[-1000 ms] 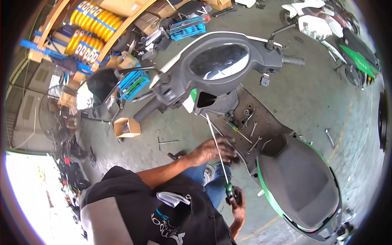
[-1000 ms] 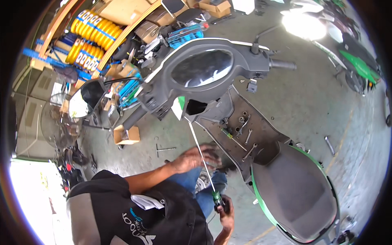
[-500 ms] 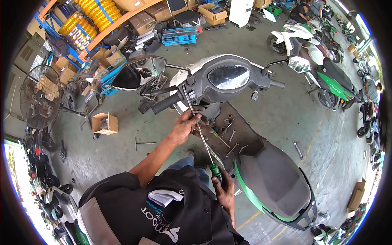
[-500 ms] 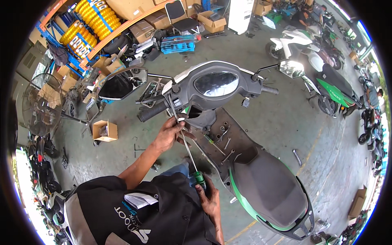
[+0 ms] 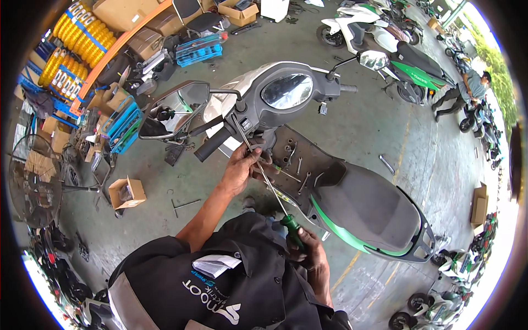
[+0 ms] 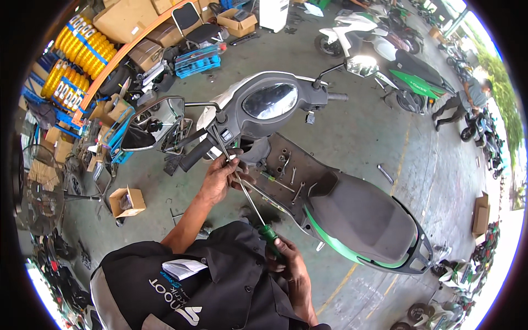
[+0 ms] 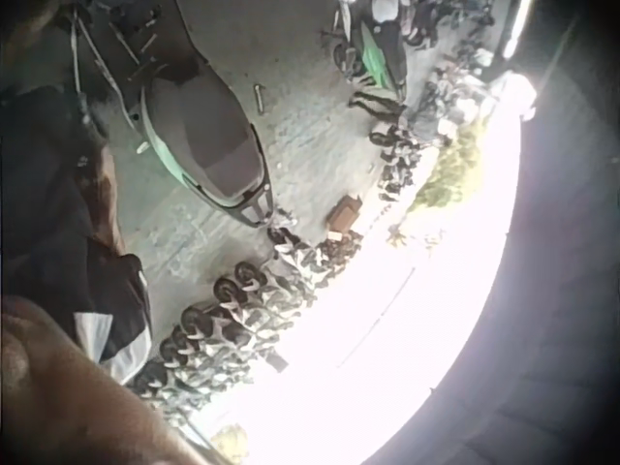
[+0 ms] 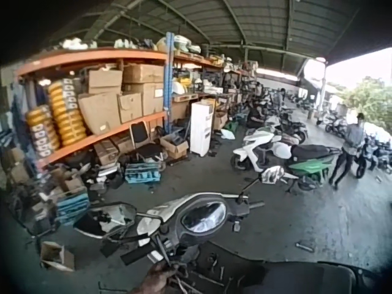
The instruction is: The person uses a screwdriver to remove a plastic panel from the front of a motorbike. They then walk to another area of the workshop to pick up a piece of cardboard holding a tool, return to the bike, and pour liquid from a yellow bottle into a small container.
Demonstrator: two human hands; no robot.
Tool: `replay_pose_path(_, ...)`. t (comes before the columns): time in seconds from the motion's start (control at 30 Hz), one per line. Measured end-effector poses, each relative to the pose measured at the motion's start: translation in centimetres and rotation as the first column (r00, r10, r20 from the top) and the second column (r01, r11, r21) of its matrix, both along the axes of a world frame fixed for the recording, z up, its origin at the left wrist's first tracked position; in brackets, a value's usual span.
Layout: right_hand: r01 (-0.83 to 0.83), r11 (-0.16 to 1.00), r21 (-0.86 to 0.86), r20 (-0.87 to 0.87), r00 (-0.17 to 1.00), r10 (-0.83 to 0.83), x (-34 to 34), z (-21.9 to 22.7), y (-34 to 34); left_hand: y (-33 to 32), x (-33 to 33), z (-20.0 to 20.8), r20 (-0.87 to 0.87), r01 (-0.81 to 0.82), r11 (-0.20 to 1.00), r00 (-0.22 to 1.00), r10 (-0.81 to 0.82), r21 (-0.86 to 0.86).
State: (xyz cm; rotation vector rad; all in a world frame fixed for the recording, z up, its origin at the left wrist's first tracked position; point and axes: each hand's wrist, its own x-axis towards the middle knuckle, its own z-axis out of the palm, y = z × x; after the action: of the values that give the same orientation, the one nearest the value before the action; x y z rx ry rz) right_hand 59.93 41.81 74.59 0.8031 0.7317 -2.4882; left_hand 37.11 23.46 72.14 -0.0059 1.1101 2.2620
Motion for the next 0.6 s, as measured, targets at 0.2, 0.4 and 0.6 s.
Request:
replay_pose_path(0.2, 0.307, -0.484, 0.82, -0.078, 0.896, 0.437, 0.7, 1.1, -2.9, -0.7, 0.9, 1.3, 0.073, 0.098, 0.969, 0.994, -0.083, -0.226)
replay_pose_path(0.4, 0.264, 0.762, 0.591, -0.065, 0.957, -0.281, 3.6, 1.9, -3.4, -0.4, 0.8, -0.2, 0.055, 0.136, 0.99, 0.989, -0.138, 0.045)
replay_pose_path(0.6, 0.474, -0.386, 0.791, -0.404, 0.879, 0.252, 2.6, 1.0, -4.3, -1.2, -0.1, -1.0, 0.121, 0.182, 0.977, 0.978, -0.168, -0.114)
